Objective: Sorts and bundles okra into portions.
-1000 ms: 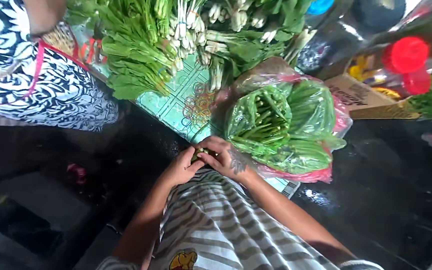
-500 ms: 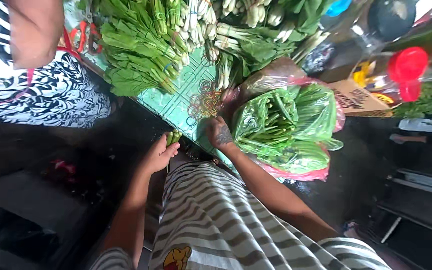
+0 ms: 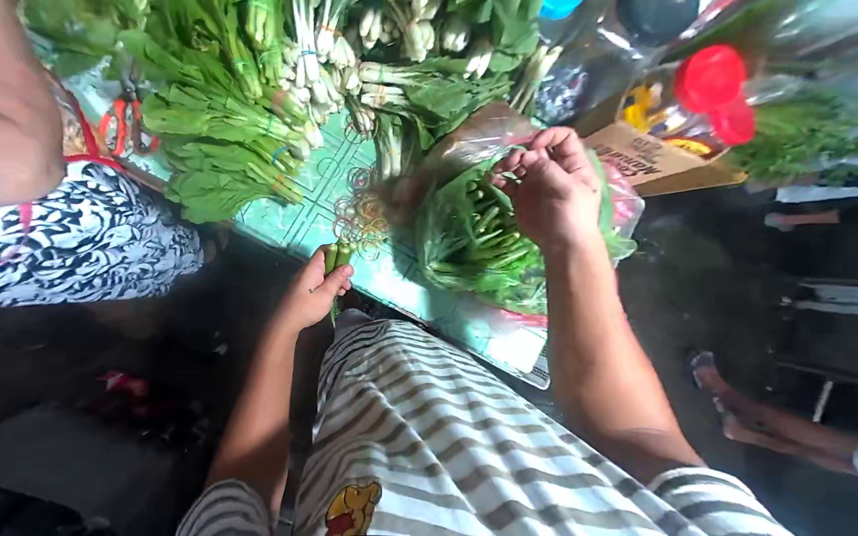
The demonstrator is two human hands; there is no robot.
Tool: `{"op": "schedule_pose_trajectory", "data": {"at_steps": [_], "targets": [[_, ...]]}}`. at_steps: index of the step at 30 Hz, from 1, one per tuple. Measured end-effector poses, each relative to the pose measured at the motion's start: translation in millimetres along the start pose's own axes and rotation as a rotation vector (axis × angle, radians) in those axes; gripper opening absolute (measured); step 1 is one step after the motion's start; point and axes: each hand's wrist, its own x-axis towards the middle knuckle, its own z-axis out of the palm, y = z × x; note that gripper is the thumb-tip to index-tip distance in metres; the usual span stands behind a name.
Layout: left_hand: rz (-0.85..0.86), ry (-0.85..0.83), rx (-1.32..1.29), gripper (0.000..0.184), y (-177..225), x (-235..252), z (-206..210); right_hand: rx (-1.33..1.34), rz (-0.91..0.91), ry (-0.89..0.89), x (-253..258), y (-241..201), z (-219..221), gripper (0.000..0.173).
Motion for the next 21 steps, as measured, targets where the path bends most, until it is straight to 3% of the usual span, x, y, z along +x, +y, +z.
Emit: {"op": "schedule_pose_trajectory", "data": {"at_steps": [3, 6, 9, 12, 14, 17, 21], "targets": [[0.015, -0.016, 0.012, 0.039, 6, 9, 20, -0.031, -0.029, 0.021, -1, -7, -19, 0.012], [0.019, -0.048, 0.016, 0.039, 14, 12, 44, 0.077, 0.065, 0.081, -13, -10, -30, 0.014], [0.021, -0.079, -0.009, 0.038, 28, 12, 67, 0.189, 0.063, 0.094, -31, -21, -40, 0.027], [0.078, -0.147, -0.006, 0.038, 42, 13, 88, 0.176, -0.036, 0.012, -56, -18, -52, 0.052], [0.126, -0.196, 0.033, 0.042, 54, 14, 103, -0.035, -0.142, -0.089, -70, -18, -61, 0.081], [0.193, -0.282, 0.123, 0.045, 75, 17, 123, -0.583, -0.281, -0.256, -85, -37, -60, 0.12], [0.291, -0.4, 0.394, 0.04, 101, 22, 155, -0.952, -0.243, -0.384, -104, -63, -28, 0.119]]}}
